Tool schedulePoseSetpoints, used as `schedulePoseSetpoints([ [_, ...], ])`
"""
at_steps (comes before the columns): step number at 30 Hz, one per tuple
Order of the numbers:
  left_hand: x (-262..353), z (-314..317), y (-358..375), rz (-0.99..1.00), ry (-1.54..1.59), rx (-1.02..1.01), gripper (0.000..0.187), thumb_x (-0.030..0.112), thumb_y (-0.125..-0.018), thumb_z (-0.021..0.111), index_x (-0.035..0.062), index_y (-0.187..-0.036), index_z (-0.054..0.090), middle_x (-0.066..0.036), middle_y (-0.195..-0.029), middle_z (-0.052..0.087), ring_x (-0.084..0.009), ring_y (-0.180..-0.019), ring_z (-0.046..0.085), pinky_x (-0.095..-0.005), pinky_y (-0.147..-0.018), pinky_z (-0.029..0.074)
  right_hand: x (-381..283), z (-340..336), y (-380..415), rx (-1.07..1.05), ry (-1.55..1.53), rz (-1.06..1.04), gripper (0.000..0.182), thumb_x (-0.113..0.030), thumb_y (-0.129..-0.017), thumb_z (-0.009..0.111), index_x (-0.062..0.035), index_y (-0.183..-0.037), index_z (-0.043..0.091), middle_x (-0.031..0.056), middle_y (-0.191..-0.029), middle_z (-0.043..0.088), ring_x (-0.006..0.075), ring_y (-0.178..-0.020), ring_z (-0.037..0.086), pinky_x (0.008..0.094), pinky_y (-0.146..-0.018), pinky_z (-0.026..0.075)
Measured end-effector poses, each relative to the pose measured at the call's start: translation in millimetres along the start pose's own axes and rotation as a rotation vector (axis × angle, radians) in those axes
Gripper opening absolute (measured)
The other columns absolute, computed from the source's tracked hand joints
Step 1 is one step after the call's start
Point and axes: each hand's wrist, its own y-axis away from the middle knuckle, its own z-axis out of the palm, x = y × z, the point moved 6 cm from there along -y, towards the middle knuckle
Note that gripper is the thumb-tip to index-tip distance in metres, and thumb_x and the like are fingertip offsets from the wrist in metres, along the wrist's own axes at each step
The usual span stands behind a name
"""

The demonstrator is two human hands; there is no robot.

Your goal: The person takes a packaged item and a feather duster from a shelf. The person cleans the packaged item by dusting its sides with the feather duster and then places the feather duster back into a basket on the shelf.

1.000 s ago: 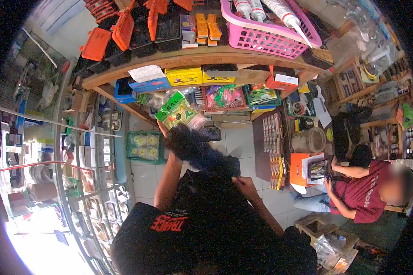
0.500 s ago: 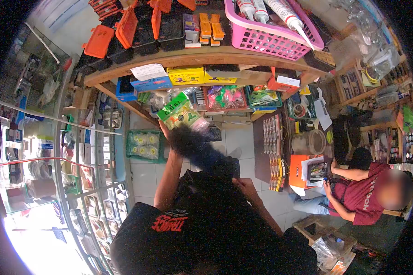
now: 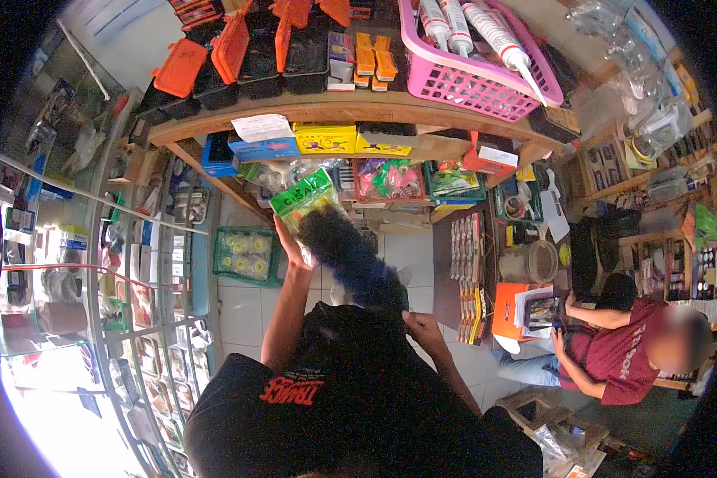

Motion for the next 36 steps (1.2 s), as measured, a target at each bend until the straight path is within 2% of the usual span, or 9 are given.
schedulePoseSetpoints([
  [12,-3,-2,-2,-0.096,-0.022,-0.101,0.077,0.064,-0.088,0.040,0.0063,-0.138,0.041,-0.017,-0.135,0.049,-0.0350,-0.121,0.050,-0.0517,-0.104,0.038,-6,5,-5,0.070,-0.060,0.041,0.051,-0.039,-0.098,0.050,-0.0135,-0.055,0.040,-0.0053,-0.049,0.035,0.0050,-0.039,0.029,0.0247,-0.038,0.019],
  [15,-11,29,12,-0.156,0.069,-0.196,0.079,0.064,-0.089,0.039,0.0047,-0.140,0.039,-0.018,-0.137,0.047,-0.0357,-0.120,0.051,-0.0518,-0.103,0.040,-8,1,-7,0.019,0.019,0.021,0.052,-0.041,-0.096,0.054,-0.0074,-0.056,0.051,-0.0035,-0.051,0.043,0.0063,-0.043,0.036,0.0246,-0.041,0.027],
  [16,-10,6,7,-0.127,-0.003,-0.070,0.079,0.063,-0.089,0.039,0.0045,-0.142,0.036,-0.019,-0.139,0.045,-0.0364,-0.122,0.049,-0.0516,-0.104,0.038,-5,1,-8,0.030,-0.045,0.041,0.052,-0.040,-0.096,0.054,-0.0075,-0.056,0.051,-0.0036,-0.051,0.043,0.0061,-0.042,0.036,0.0246,-0.040,0.026],
  [19,-7,10,3,-0.138,0.080,-0.291,0.077,0.062,-0.090,0.039,0.0043,-0.140,0.038,-0.020,-0.137,0.047,-0.0360,-0.122,0.050,-0.0512,-0.103,0.040,-6,4,-8,0.054,-0.131,0.086,0.051,-0.039,-0.096,0.054,-0.0079,-0.056,0.051,-0.0039,-0.050,0.042,0.0055,-0.040,0.035,0.0247,-0.039,0.025],
  [22,-13,21,11,-0.119,0.018,0.031,0.074,0.060,-0.091,0.040,0.0033,-0.138,0.041,-0.019,-0.132,0.052,-0.0346,-0.113,0.057,-0.0490,-0.096,0.047,-19,4,-7,0.061,-0.043,0.076,0.051,-0.040,-0.096,0.053,-0.0083,-0.056,0.051,-0.0042,-0.049,0.041,0.0052,-0.040,0.034,0.0247,-0.038,0.024],
  [26,-10,-26,4,-0.189,-0.063,-0.154,0.070,0.060,-0.090,0.042,0.0064,-0.135,0.044,-0.017,-0.128,0.055,-0.0337,-0.110,0.058,-0.0511,-0.094,0.047,-19,4,-7,0.087,-0.106,0.092,0.052,-0.042,-0.096,0.052,-0.0083,-0.056,0.051,-0.0044,-0.048,0.041,0.0054,-0.039,0.034,0.0246,-0.038,0.023],
  [30,-18,24,14,-0.135,-0.052,0.132,0.071,0.060,-0.091,0.039,0.0051,-0.134,0.045,-0.018,-0.123,0.058,-0.0331,-0.104,0.061,-0.0501,-0.088,0.051,-25,4,-9,0.054,-0.008,0.042,0.052,-0.043,-0.096,0.053,-0.0084,-0.056,0.051,-0.0047,-0.048,0.040,0.0053,-0.039,0.034,0.0246,-0.038,0.022],
  [33,-12,-9,10,-0.220,-0.069,-0.155,0.068,0.058,-0.091,0.039,0.0075,-0.135,0.045,-0.018,-0.130,0.052,-0.0346,-0.115,0.054,-0.0525,-0.097,0.044,-23,8,-7,0.125,-0.165,0.095,0.052,-0.043,-0.095,0.054,-0.0085,-0.057,0.051,-0.0047,-0.049,0.040,0.0049,-0.040,0.034,0.0246,-0.038,0.023],
  [36,-17,4,12,-0.160,-0.074,0.057,0.067,0.059,-0.091,0.038,0.0082,-0.135,0.045,-0.016,-0.125,0.057,-0.0327,-0.108,0.059,-0.0489,-0.090,0.049,-23,8,-8,0.049,-0.040,0.131,0.051,-0.043,-0.095,0.055,-0.0091,-0.057,0.050,-0.0047,-0.051,0.041,0.0050,-0.042,0.034,0.0242,-0.041,0.024],
])
